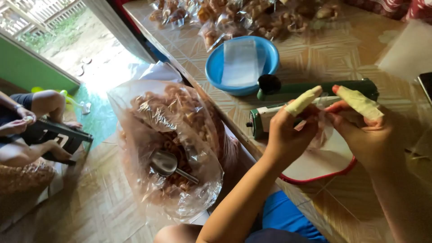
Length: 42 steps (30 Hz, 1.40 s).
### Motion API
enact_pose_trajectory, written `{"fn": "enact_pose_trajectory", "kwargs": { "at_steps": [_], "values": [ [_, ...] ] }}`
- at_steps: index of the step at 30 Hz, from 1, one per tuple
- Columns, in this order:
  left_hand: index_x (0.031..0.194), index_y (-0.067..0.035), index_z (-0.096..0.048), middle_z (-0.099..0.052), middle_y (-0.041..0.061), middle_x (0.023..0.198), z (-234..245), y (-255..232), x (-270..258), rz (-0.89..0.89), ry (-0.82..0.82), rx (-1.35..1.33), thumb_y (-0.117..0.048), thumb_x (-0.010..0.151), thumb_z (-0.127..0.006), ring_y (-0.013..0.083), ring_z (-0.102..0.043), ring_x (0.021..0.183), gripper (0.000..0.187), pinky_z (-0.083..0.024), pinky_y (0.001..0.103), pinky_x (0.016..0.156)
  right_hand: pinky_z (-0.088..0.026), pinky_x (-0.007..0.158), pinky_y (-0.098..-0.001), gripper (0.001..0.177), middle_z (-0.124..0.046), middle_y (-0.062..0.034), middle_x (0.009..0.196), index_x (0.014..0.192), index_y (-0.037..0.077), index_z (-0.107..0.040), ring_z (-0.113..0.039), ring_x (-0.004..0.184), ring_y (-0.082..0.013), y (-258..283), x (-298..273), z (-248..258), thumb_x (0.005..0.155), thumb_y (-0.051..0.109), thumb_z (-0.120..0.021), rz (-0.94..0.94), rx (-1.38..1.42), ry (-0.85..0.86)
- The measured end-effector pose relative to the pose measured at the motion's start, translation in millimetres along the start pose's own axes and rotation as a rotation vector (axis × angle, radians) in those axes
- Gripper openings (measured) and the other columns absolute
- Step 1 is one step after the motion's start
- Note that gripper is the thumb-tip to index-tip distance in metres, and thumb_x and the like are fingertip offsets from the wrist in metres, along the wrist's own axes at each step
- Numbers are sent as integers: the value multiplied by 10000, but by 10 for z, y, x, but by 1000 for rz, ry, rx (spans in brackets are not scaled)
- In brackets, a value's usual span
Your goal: The person is manually packaging snacks by scooping them into small plastic bags and sealing the bags using a heat sealer.
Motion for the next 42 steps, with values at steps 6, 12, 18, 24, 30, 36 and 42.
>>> {"fn": "enact_pose_trajectory", "kwargs": {
  "at_steps": [6,12,18,24,30,36,42],
  "values": [
    [1262,-73,-460,-576,44,914,52,27,5,90,7,-18,125,746,-502,81,-508,734,555,-428,171,650,-430,634,-210,460,-616,-84,880,1169,-71,-551,-549,692,-128,288,-8,50,718,-135,-617,82,-290,-9],
    [1210,-32,-502,-594,45,885,205,-85,-31,66,-46,-53,137,768,-571,88,-544,758,479,-471,197,730,-488,734,-293,192,-607,-250,1064,881,-112,-585,-610,892,-260,616,-41,-60,704,-141,-654,310,-330,31],
    [1178,29,-531,-620,86,795,981,539,-332,183,-447,-641,116,724,-543,125,-583,737,462,-443,197,727,-461,579,-208,329,-638,-100,912,1043,-23,-620,-573,673,-129,765,193,-389,721,-91,-634,324,-374,214],
    [1183,2,-528,-598,75,725,1485,1047,-673,283,-653,-749,52,715,-601,99,-529,629,476,-396,177,585,-434,588,-403,56,-536,-140,690,761,22,-520,-506,583,-300,574,569,-1465,711,45,-529,647,-750,539],
    [1089,-28,-610,-528,59,579,1806,1429,-760,350,-742,-454,38,635,-705,110,-480,459,469,-364,169,408,-450,555,-338,69,-623,-60,553,571,60,-657,-587,576,-229,-700,1208,-2441,526,51,-708,-32,-805,1239],
    [741,-19,-661,-442,40,433,1468,1079,-157,582,-406,-155,46,542,-712,82,-367,340,215,-245,202,299,-414,493,-317,227,-662,-130,636,723,-30,-718,-569,541,-218,-1231,1345,-1885,519,-102,-653,-394,-219,1103],
    [624,-50,-601,-461,-5,422,836,1661,418,611,107,-142,61,455,-681,45,-378,334,217,-242,168,300,-420,540,-318,178,-632,-147,606,676,-103,-649,-576,536,-230,-1773,1287,-931,524,-183,-603,-584,-162,822]
  ]
}}
Point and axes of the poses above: each hand's wrist, its own x-axis towards the middle knuckle, its own z-axis out of the back of the hand, y = z × x, the point moved 10 cm from there along x, towards the middle knuckle
